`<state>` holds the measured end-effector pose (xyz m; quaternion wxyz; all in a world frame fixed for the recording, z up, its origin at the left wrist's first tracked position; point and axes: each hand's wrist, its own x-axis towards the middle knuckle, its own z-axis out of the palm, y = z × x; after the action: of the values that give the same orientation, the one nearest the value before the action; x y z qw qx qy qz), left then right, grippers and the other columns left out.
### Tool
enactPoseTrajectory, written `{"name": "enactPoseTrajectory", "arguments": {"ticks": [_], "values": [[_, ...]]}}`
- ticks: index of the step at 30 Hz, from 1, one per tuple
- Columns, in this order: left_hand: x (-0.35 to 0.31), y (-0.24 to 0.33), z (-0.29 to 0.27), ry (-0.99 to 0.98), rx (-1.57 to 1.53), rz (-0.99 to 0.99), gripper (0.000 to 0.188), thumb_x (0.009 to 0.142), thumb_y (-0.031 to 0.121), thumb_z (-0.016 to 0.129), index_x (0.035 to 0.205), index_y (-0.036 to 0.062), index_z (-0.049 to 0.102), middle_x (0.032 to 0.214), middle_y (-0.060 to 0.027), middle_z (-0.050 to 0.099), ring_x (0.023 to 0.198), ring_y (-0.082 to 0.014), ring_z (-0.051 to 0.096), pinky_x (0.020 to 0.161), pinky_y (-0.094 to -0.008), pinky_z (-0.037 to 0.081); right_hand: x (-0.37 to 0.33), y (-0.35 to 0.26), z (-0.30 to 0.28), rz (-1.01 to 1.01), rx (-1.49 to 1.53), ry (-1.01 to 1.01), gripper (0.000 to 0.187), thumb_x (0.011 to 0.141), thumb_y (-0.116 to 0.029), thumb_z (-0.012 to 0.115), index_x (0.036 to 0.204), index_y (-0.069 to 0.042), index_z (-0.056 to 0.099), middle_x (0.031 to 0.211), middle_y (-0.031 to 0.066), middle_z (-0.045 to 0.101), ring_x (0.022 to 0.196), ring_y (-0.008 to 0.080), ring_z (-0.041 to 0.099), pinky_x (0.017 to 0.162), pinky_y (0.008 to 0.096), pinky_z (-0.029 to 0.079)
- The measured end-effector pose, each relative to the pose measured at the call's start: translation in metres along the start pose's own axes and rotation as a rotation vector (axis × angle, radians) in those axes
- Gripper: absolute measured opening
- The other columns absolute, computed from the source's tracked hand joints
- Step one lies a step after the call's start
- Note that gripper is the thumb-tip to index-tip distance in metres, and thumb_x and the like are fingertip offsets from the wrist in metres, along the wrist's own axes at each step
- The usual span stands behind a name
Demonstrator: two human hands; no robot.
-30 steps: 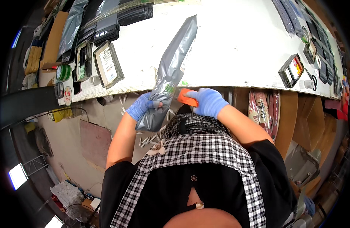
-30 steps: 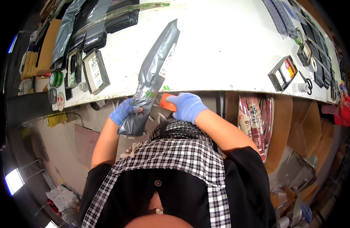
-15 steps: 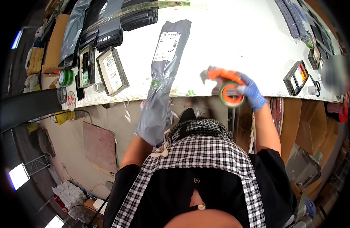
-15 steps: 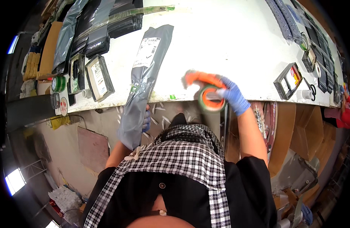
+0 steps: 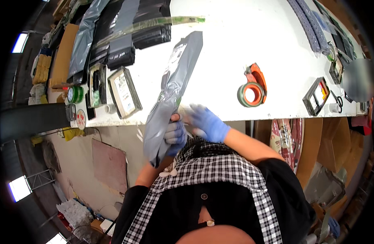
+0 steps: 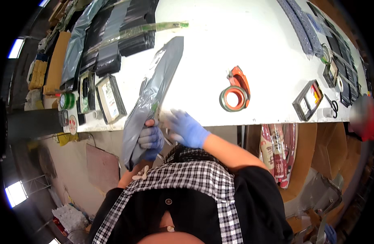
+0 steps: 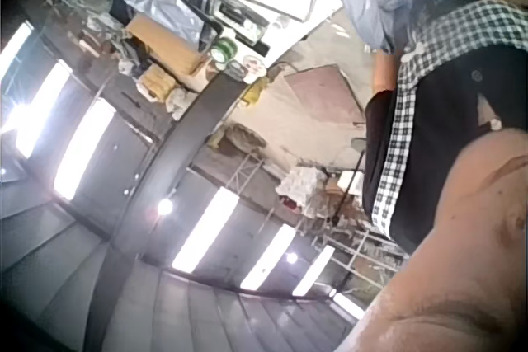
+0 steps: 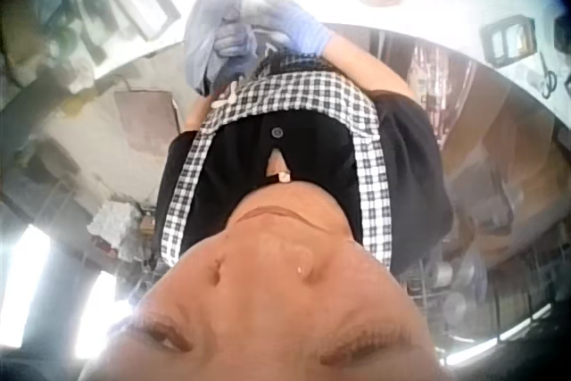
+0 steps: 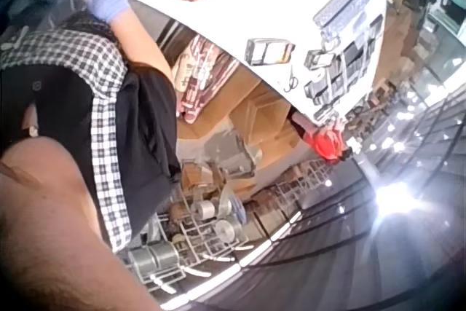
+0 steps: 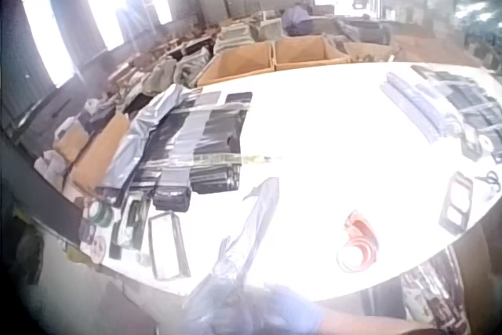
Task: The person places bubble-wrapped items into gray poly mailers, folds the tops, applies shipping labels, and seals the packages with a handheld tape gun. The person repeats this process for several items on a cluttered workbench.
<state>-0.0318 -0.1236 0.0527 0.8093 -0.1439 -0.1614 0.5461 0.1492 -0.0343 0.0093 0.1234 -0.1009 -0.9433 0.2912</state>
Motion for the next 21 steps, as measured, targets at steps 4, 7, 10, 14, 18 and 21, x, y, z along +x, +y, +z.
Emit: {"name": "enactPoseTrajectory", "arguments": {"ticks": [4,7,10,14,18,21], "values": [[0.000,-0.004,0.030,-0.200,-1.433,0.048,0.035,0.099,0.025,0.051,0.123,-0.0010,0.049,0.081,-0.0026,0.049,0.065,-0.0115,0.049,0.054,-0.0248,0.044,-0.041,-0.002,0.002,0.302,0.568,0.035,0.033,0.098,-0.030,0.055,0.111,-0.005,0.071,0.119,0.0151,0.066,0.107,0.0326,0.064,0.090,0.0397,0.053],[0.015,0.003,0.064,-0.393,-3.272,-0.008,0.056,0.093,0.033,0.058,0.135,-0.0009,0.045,0.106,-0.0130,0.062,0.094,-0.0221,0.064,0.077,-0.0335,0.054,-0.027,-0.009,-0.025,0.517,1.536,-0.030,0.054,0.101,-0.036,0.053,0.140,0.001,0.046,0.137,0.0137,0.055,0.126,0.0253,0.053,0.105,0.0385,0.044],[0.057,0.067,0.018,-1.522,-4.191,-0.336,0.077,0.078,0.042,0.069,0.138,-0.0002,0.045,0.120,-0.0098,0.059,0.110,-0.0221,0.057,0.095,-0.0339,0.047,-0.007,-0.008,-0.069,0.363,1.876,-0.032,0.077,0.098,-0.045,0.055,0.151,0.002,0.026,0.151,0.0170,0.038,0.140,0.0265,0.037,0.115,0.0406,0.033],[0.132,0.066,0.061,-0.948,-4.295,-0.540,0.079,0.073,0.037,0.074,0.137,0.0000,0.047,0.126,-0.0085,0.057,0.115,-0.0205,0.055,0.099,-0.0334,0.045,-0.002,-0.016,-0.124,0.278,2.377,0.276,0.072,0.100,-0.039,0.054,0.152,-0.001,0.022,0.155,0.0189,0.031,0.139,0.0323,0.039,0.111,0.0427,0.039],[0.221,0.023,0.118,-0.691,-4.019,0.055,0.071,0.076,0.033,0.074,0.135,-0.0013,0.051,0.132,-0.0111,0.056,0.122,-0.0212,0.053,0.103,-0.0331,0.043,-0.023,0.038,-0.120,0.269,1.570,0.490,0.086,0.084,-0.010,0.075,0.151,-0.004,0.021,0.137,0.0155,0.045,0.120,0.0234,0.052,0.098,0.0380,0.048],[0.295,-0.009,0.134,-0.517,-4.018,-0.427,0.083,0.083,0.041,0.073,0.146,0.0009,0.037,0.136,-0.0163,0.053,0.123,-0.0217,0.051,0.101,-0.0320,0.044,-0.007,0.068,-0.217,0.488,1.381,0.531,0.071,0.085,-0.014,0.075,0.142,-0.004,0.033,0.106,0.0087,0.061,0.092,0.0130,0.060,0.076,0.0291,0.053]]}}
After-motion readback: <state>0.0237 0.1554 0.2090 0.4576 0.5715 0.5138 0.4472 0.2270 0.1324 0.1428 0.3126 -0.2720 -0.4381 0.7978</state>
